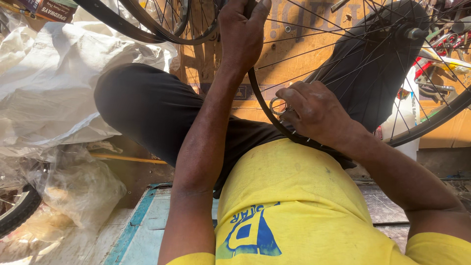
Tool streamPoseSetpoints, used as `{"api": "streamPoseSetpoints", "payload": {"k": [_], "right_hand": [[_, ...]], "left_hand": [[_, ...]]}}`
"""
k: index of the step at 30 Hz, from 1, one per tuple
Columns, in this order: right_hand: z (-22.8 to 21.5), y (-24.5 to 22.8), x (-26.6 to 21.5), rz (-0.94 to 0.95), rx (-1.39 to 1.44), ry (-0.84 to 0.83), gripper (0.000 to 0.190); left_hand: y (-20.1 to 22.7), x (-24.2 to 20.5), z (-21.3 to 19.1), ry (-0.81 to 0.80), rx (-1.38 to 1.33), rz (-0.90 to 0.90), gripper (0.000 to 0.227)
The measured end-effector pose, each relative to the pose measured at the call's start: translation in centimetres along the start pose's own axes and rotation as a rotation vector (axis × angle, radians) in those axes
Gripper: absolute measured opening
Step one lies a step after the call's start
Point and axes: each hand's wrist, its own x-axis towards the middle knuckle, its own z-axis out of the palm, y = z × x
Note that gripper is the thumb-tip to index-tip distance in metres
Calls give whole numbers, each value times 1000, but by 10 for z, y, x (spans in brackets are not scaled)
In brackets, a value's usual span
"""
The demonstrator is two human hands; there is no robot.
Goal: The person is sitting on the floor and using a spoke wrench to tighten the nipples on a bicycle wheel. They rotate the wheel to access different spokes and continue the tightening process.
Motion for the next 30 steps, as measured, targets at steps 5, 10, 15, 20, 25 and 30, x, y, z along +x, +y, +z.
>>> {"api": "streamPoseSetpoints", "payload": {"k": [5,10,15,20,25,30], "right_hand": [[26,-3,13,244,-331,-328,15],[0,-3,7,-7,-71,-98,36],[0,4,-6,-226,-105,55,19],[25,0,4,263,-269,-322,12],[-4,1,6,-29,-6,-36,28],[-2,14,-4,-237,-143,-42,16]], "left_hand": [[0,-1,2,-28,-13,-8,33],[1,1,-2,-25,-7,8,31],[7,1,0,-34,-52,34,21],[0,-3,10,-42,-44,-29,32],[0,1,6,-38,3,11,22],[7,4,2,-26,-45,2,15]]}}
